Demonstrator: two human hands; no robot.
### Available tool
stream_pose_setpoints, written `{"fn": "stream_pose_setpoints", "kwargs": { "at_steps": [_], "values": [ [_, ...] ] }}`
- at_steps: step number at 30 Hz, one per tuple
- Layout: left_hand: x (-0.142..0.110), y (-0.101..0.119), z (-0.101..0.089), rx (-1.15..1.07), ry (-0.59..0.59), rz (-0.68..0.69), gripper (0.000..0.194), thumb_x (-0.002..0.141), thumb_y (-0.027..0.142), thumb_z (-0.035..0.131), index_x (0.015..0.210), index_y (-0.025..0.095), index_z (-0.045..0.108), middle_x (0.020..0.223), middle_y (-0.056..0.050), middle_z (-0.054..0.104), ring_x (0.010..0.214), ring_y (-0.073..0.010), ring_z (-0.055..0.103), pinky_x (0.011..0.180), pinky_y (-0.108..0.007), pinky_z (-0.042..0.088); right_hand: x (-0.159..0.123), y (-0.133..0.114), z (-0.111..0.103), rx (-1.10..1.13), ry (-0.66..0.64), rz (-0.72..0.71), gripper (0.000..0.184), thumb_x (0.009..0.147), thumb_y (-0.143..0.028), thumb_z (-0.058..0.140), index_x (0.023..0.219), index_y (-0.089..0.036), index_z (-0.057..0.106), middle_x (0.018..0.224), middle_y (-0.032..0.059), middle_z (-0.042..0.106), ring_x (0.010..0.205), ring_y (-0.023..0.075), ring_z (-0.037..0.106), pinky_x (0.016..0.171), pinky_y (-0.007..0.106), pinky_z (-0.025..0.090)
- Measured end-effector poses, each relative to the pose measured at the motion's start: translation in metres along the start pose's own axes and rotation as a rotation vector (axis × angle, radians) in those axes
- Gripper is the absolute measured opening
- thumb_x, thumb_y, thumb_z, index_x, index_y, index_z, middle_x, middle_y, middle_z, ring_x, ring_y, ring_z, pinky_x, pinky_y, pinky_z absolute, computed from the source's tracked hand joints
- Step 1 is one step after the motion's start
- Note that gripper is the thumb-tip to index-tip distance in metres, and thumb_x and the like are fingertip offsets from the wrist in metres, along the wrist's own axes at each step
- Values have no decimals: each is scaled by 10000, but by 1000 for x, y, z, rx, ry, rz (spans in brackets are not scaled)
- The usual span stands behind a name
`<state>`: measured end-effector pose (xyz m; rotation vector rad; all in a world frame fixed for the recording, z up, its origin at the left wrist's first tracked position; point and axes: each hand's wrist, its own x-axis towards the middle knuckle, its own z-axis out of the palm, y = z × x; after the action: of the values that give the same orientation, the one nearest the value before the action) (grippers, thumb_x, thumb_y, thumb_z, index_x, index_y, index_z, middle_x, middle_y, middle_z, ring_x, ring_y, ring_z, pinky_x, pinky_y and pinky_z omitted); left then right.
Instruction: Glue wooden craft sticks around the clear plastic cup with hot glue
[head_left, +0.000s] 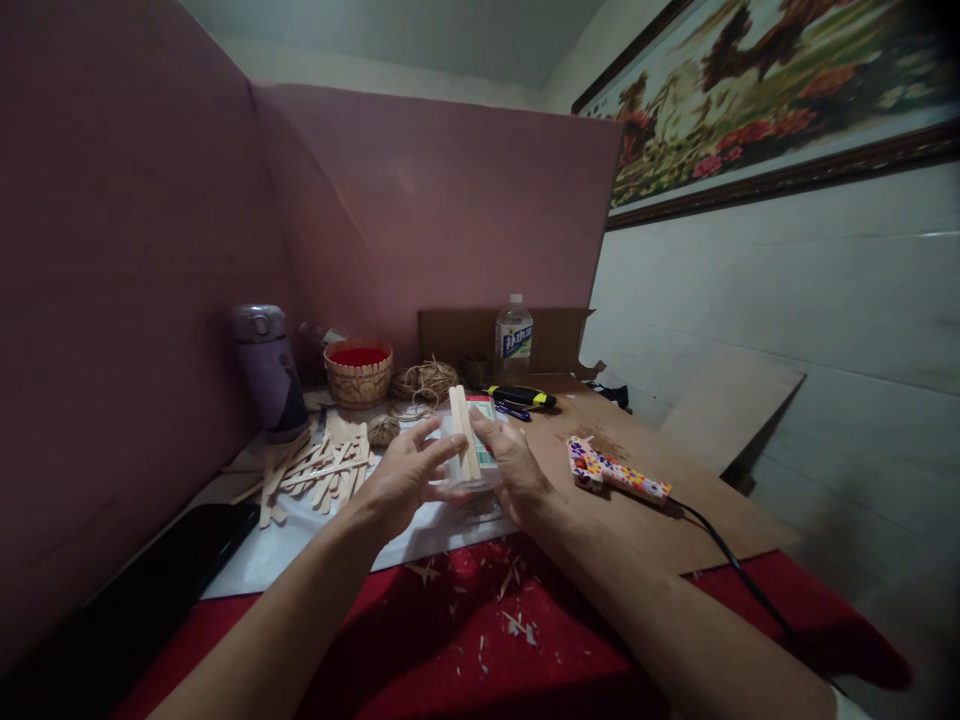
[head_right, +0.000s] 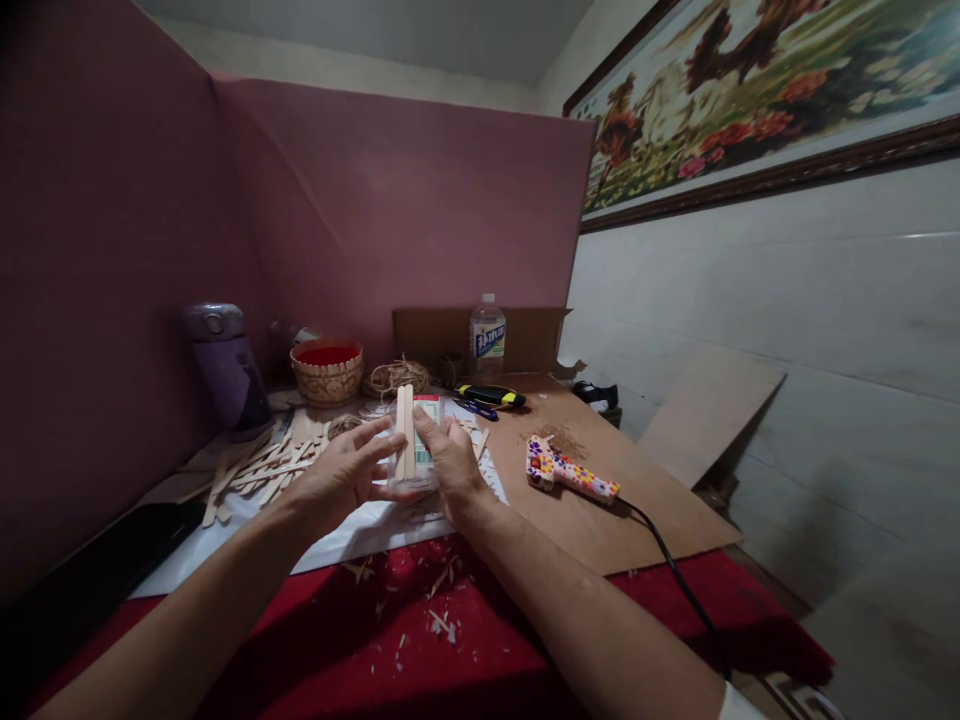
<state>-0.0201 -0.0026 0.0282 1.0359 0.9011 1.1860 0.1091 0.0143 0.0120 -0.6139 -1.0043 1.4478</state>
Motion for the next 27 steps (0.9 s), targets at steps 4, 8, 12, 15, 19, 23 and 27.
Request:
{"fn": "stream_pose_setpoints", "kwargs": {
  "at_steps": [4, 8, 12, 15, 19, 23, 27],
  "values": [
    [0, -1, 1, 10, 16, 0, 806, 609, 298, 854, 1324, 158, 509, 1125, -168, 623, 752, -197, 654, 564, -322, 586, 2, 2, -1, -6, 10, -6, 449, 698, -494, 750, 960, -153, 622, 763, 40, 714, 586, 168, 644, 554, 288, 524],
    [-1, 1, 1, 28, -34, 6, 740, 639, 327, 831, 1297, 171, 529, 1152, -164, 607, 746, -183, 644, 568, -326, 594, 2, 0, -1, -22, -6, 7, 469, 699, -517, 739, 967, -148, 631, 742, 43, 706, 571, 176, 633, 514, 289, 509],
    [-3, 3, 0, 11, -90, 17, 662, 683, 349, 795, 1272, 188, 538, 1217, -158, 571, 760, -178, 640, 579, -340, 598, 1, -1, 0, -44, 15, 5, 448, 703, -502, 742, 957, -149, 636, 774, 46, 708, 604, 178, 633, 516, 281, 502],
    [-3, 3, 0, 16, -66, 12, 702, 669, 363, 801, 1286, 188, 516, 1244, -165, 557, 773, -196, 649, 561, -339, 591, 2, 0, -1, -75, 21, -22, 438, 709, -488, 743, 969, -154, 632, 784, 37, 701, 623, 173, 630, 552, 284, 510],
    [0, 0, -1, 64, -10, 32, 790, 638, 381, 823, 1322, 190, 476, 1264, -177, 553, 879, -256, 655, 572, -339, 579, 2, 2, -1, -42, -4, -54, 443, 705, -487, 748, 988, -168, 626, 817, 27, 705, 668, 179, 644, 579, 283, 512],
    [-1, -2, -2, 145, 18, 101, 824, 673, 415, 799, 1365, 179, 420, 1255, -192, 577, 1047, -320, 610, 594, -320, 551, -2, -2, 1, 46, -101, 2, 406, 727, -460, 728, 1013, -189, 630, 843, 30, 725, 730, 214, 678, 595, 303, 526],
    [-3, 0, -1, 191, 59, 128, 799, 701, 451, 769, 1365, 170, 425, 1299, -196, 561, 1117, -319, 578, 632, -294, 509, -5, -9, 2, 79, -135, 18, 364, 749, -421, 715, 1019, -187, 648, 872, 43, 740, 817, 235, 686, 655, 327, 543]
  ]
}}
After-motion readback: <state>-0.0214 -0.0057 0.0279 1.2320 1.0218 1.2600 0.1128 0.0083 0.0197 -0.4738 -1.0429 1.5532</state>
